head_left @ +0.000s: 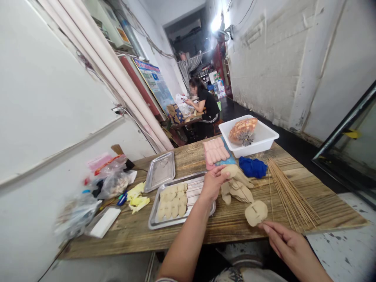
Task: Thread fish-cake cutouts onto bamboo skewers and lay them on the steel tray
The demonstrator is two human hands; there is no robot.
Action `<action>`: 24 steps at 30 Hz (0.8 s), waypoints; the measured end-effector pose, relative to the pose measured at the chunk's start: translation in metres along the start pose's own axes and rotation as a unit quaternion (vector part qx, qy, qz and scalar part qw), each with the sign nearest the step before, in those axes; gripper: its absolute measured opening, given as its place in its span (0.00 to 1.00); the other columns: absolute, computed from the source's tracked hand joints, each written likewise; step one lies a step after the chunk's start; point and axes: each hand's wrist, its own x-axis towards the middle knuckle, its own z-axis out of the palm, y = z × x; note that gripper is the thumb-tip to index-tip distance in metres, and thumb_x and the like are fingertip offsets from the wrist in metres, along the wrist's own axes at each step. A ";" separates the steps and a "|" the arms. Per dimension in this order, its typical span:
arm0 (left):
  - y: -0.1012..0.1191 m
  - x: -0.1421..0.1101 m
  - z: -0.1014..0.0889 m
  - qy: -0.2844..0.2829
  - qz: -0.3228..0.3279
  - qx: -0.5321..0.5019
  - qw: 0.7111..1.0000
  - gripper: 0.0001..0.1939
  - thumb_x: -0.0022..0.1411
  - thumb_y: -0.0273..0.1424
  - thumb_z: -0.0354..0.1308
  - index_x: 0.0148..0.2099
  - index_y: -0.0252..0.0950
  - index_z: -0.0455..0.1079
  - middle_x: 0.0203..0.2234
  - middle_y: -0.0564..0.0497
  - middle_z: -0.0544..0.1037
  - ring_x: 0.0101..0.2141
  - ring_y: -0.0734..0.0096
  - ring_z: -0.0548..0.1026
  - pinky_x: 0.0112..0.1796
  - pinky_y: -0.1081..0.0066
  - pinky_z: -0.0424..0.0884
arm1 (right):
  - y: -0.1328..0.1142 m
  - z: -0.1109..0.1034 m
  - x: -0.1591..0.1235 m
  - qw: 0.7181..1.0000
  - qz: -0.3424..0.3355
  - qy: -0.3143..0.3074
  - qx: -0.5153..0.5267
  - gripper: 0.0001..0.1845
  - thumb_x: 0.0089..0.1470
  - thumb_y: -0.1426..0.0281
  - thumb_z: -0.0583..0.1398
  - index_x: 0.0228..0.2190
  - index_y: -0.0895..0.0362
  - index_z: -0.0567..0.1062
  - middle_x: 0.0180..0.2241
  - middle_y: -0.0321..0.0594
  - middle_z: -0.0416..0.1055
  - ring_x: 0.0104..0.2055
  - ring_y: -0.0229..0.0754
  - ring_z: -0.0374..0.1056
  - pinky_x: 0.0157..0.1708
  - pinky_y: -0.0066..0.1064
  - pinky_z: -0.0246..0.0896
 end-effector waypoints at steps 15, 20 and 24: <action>-0.007 -0.002 0.007 0.035 0.080 0.093 0.992 0.15 0.42 0.33 0.65 0.34 0.32 0.72 0.26 0.52 0.76 0.25 0.76 0.70 0.31 0.74 0.66 | -0.006 0.004 -0.002 1.000 0.000 0.019 0.022 0.23 0.49 0.55 0.57 0.38 0.60 0.75 0.19 0.33 0.63 0.18 0.33 0.50 0.17 0.25 0.44; -0.012 0.000 0.003 0.034 0.124 0.180 0.975 0.13 0.46 0.33 0.63 0.36 0.34 0.74 0.28 0.51 0.77 0.28 0.74 0.71 0.33 0.74 0.67 | -0.007 0.006 0.000 0.999 0.006 0.026 0.036 0.23 0.48 0.54 0.57 0.37 0.60 0.75 0.19 0.33 0.63 0.18 0.33 0.50 0.17 0.25 0.44; -0.015 0.000 0.002 0.054 0.144 0.225 0.962 0.12 0.47 0.34 0.62 0.36 0.35 0.74 0.31 0.50 0.78 0.31 0.71 0.72 0.34 0.73 0.67 | -0.008 0.007 0.001 0.999 0.003 0.023 0.037 0.23 0.49 0.54 0.57 0.38 0.60 0.74 0.20 0.32 0.63 0.19 0.32 0.49 0.17 0.25 0.43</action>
